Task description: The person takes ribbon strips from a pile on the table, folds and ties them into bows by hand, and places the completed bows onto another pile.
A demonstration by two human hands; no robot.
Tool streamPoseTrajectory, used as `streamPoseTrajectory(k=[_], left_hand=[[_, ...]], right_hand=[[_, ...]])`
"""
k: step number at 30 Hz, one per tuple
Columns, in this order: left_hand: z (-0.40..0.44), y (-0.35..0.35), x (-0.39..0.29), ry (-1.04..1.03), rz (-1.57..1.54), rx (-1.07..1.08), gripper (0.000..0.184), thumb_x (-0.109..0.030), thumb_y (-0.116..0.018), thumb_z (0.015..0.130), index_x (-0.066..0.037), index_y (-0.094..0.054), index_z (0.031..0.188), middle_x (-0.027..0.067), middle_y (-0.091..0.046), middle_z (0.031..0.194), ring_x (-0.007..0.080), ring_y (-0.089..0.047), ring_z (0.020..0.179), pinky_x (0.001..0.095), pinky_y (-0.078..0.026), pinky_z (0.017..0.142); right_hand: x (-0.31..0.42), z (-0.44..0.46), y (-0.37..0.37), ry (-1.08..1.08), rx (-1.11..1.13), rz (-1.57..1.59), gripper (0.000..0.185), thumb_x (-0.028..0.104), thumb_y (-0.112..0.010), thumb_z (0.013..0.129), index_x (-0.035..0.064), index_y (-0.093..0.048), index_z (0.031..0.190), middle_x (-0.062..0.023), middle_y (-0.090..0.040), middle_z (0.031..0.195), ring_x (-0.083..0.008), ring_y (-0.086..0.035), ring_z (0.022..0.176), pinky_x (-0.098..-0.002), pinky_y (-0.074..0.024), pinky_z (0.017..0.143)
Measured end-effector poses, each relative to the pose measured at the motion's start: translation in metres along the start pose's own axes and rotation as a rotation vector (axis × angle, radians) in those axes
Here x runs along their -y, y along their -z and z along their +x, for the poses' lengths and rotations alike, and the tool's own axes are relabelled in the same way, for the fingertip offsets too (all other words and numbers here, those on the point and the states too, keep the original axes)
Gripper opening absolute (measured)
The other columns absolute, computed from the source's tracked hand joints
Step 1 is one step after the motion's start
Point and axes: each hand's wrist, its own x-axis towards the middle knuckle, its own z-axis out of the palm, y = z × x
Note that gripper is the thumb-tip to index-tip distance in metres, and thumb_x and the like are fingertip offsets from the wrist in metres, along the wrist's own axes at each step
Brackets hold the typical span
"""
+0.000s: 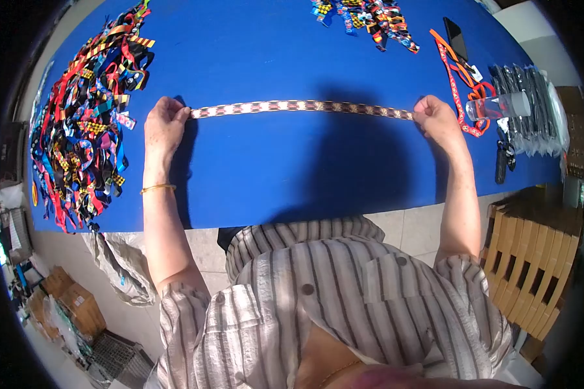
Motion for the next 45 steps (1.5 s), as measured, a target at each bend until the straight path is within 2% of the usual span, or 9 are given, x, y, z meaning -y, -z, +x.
streamPoseTrajectory(k=[8, 16, 18, 21, 24, 26, 31, 37, 45], left_hand=[[-0.003, -0.002, 0.001, -0.036, 0.045, -0.059, 0.019, -0.013, -0.074, 0.091, 0.000, -0.060, 0.094, 0.0053, -0.067, 0.082, 0.0113, -0.060, 0.075, 0.0287, -0.049, 0.068], [-0.012, -0.002, 0.002, -0.053, -0.016, -0.079, 0.022, -0.021, -0.073, 0.093, -0.002, -0.063, 0.090, 0.0022, -0.065, 0.075, 0.0083, -0.055, 0.071, 0.0271, -0.046, 0.064], [-0.021, 0.003, -0.006, -0.062, -0.004, -0.118, 0.022, -0.023, -0.073, 0.092, -0.002, -0.065, 0.093, 0.0119, -0.071, 0.079, 0.0219, -0.066, 0.074, 0.0350, -0.051, 0.069], [-0.032, 0.007, -0.024, -0.069, 0.060, -0.192, 0.019, -0.020, -0.071, 0.092, -0.001, -0.067, 0.094, 0.0157, -0.071, 0.084, 0.0306, -0.070, 0.080, 0.0385, -0.053, 0.071], [-0.042, 0.002, -0.032, -0.187, 0.032, -0.227, 0.016, -0.016, -0.071, 0.091, -0.001, -0.067, 0.095, 0.0176, -0.070, 0.088, 0.0351, -0.070, 0.083, 0.0407, -0.054, 0.073], [-0.045, -0.007, -0.040, -0.296, 0.038, -0.236, 0.013, -0.013, -0.071, 0.090, -0.001, -0.068, 0.095, 0.0190, -0.069, 0.093, 0.0376, -0.069, 0.084, 0.0426, -0.054, 0.074], [-0.065, -0.021, -0.079, -0.434, 0.073, -0.077, 0.009, -0.008, -0.067, 0.089, -0.002, -0.067, 0.097, 0.0166, -0.062, 0.092, 0.0377, -0.064, 0.085, 0.0447, -0.052, 0.075], [-0.066, -0.035, -0.080, -0.542, 0.188, -0.060, 0.021, -0.006, -0.071, 0.084, -0.001, -0.068, 0.104, 0.0148, -0.064, 0.097, 0.0349, -0.062, 0.095, 0.0442, -0.051, 0.084], [-0.065, -0.036, -0.094, -0.583, 0.186, -0.019, 0.025, -0.007, -0.073, 0.083, -0.002, -0.068, 0.106, 0.0136, -0.065, 0.103, 0.0340, -0.061, 0.097, 0.0437, -0.050, 0.086]], right_hand=[[-0.006, 0.002, 0.003, 0.057, -0.096, -0.145, 0.015, 0.012, -0.074, 0.079, 0.0042, -0.063, 0.082, -0.0079, -0.063, 0.068, -0.0185, -0.061, 0.066, -0.0357, -0.0470, 0.062], [0.006, -0.005, 0.012, 0.024, -0.015, -0.192, 0.018, 0.015, -0.076, 0.083, 0.0037, -0.062, 0.085, -0.0020, -0.061, 0.073, -0.0114, -0.057, 0.070, -0.0291, -0.0462, 0.065], [0.019, -0.009, 0.012, 0.064, -0.035, -0.189, 0.017, 0.016, -0.074, 0.085, 0.0038, -0.062, 0.085, -0.0016, -0.062, 0.073, -0.0107, -0.056, 0.070, -0.0288, -0.0463, 0.065], [0.049, -0.012, 0.000, 0.240, -0.067, -0.147, 0.014, 0.016, -0.071, 0.089, 0.0043, -0.063, 0.086, -0.0010, -0.062, 0.075, -0.0096, -0.057, 0.071, -0.0286, -0.0467, 0.066], [0.084, -0.008, -0.042, 0.582, -0.136, -0.131, 0.014, 0.021, -0.069, 0.087, 0.0071, -0.066, 0.086, -0.0137, -0.067, 0.083, -0.0329, -0.067, 0.083, -0.0428, -0.0530, 0.072], [0.099, 0.004, -0.080, 0.923, -0.157, -0.083, 0.004, 0.013, -0.067, 0.085, 0.0095, -0.065, 0.084, -0.0138, -0.067, 0.085, -0.0346, -0.065, 0.085, -0.0453, -0.0536, 0.074], [0.149, -0.003, -0.145, 0.982, -0.117, 0.057, 0.013, 0.013, -0.071, 0.084, 0.0049, -0.064, 0.090, -0.0140, -0.063, 0.088, -0.0336, -0.065, 0.085, -0.0434, -0.0519, 0.077], [0.173, -0.004, -0.166, 0.797, 0.006, -0.182, 0.008, 0.014, -0.068, 0.083, 0.0068, -0.065, 0.085, -0.0126, -0.064, 0.088, -0.0335, -0.064, 0.089, -0.0462, -0.0476, 0.084], [0.172, -0.006, -0.150, 0.747, 0.168, 0.027, 0.014, 0.018, -0.068, 0.086, 0.0046, -0.063, 0.085, -0.0117, -0.066, 0.088, -0.0282, -0.065, 0.081, -0.0430, -0.0501, 0.074]])
